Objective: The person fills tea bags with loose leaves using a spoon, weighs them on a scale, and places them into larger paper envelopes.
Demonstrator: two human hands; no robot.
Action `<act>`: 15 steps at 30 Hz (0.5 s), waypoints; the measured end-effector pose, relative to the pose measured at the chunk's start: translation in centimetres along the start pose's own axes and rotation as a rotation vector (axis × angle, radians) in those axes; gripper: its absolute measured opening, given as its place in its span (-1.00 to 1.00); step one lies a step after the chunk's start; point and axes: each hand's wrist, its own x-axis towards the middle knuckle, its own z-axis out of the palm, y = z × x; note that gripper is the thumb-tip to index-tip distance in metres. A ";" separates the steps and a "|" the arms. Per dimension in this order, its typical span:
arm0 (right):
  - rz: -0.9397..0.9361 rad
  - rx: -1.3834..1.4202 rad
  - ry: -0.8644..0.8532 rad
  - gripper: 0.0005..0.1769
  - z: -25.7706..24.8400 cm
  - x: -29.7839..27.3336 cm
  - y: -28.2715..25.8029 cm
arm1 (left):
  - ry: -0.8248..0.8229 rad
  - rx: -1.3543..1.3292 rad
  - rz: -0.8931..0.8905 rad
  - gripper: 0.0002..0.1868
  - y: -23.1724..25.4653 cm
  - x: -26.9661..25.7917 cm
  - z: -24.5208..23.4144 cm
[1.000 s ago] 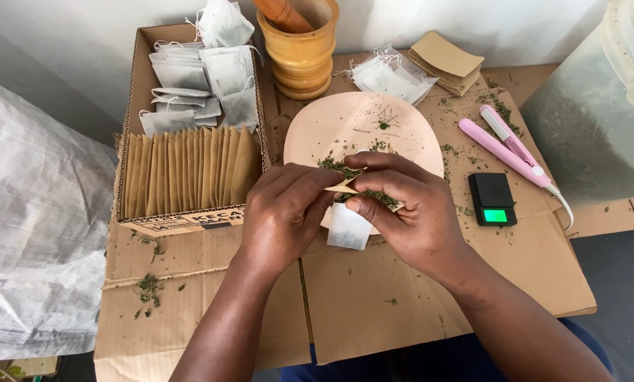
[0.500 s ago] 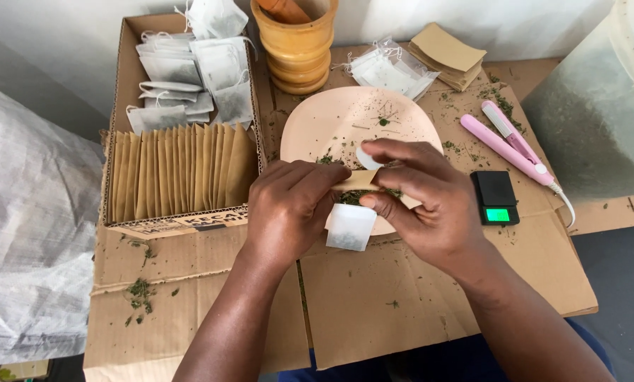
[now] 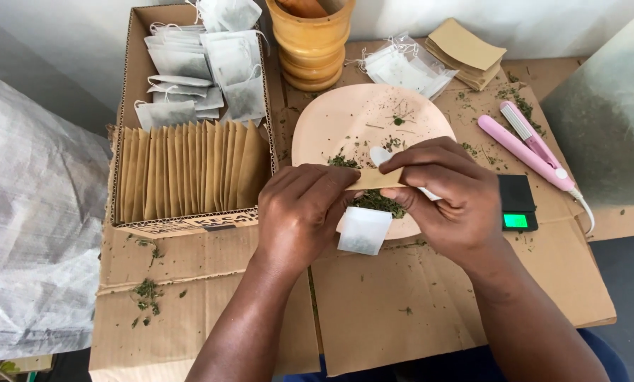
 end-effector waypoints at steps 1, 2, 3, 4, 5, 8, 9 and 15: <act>-0.001 0.001 -0.002 -0.76 0.0 -0.1 0.3 | 0.001 0.001 -0.001 -0.91 -0.2 -0.1 0.0; -0.024 0.001 0.013 -0.79 -0.1 -0.3 0.5 | -0.019 -0.013 -0.015 -0.85 -0.3 -0.2 0.0; -0.046 0.001 0.028 -0.81 -0.2 -0.6 0.8 | -0.038 -0.026 -0.028 -0.75 -0.4 -0.3 0.0; -0.045 -0.002 0.029 -0.81 -0.4 -0.6 0.9 | -0.039 -0.028 -0.027 -0.75 -0.2 -0.3 -0.2; -0.039 0.022 -0.014 -0.83 -0.6 -0.6 0.9 | -0.017 -0.040 -0.010 -0.75 0.0 -0.2 -0.4; 0.049 0.054 -0.087 -0.79 -1.3 -0.4 0.7 | 0.015 -0.045 0.013 -0.80 0.0 -0.1 -0.4; 0.135 0.067 -0.120 -0.72 -1.5 -0.4 0.6 | 0.020 -0.038 0.012 -0.85 0.0 -0.1 -0.3; 0.100 0.077 -0.177 -0.85 -1.7 -0.3 0.2 | 0.034 -0.055 0.020 -0.70 -0.1 -0.4 -0.1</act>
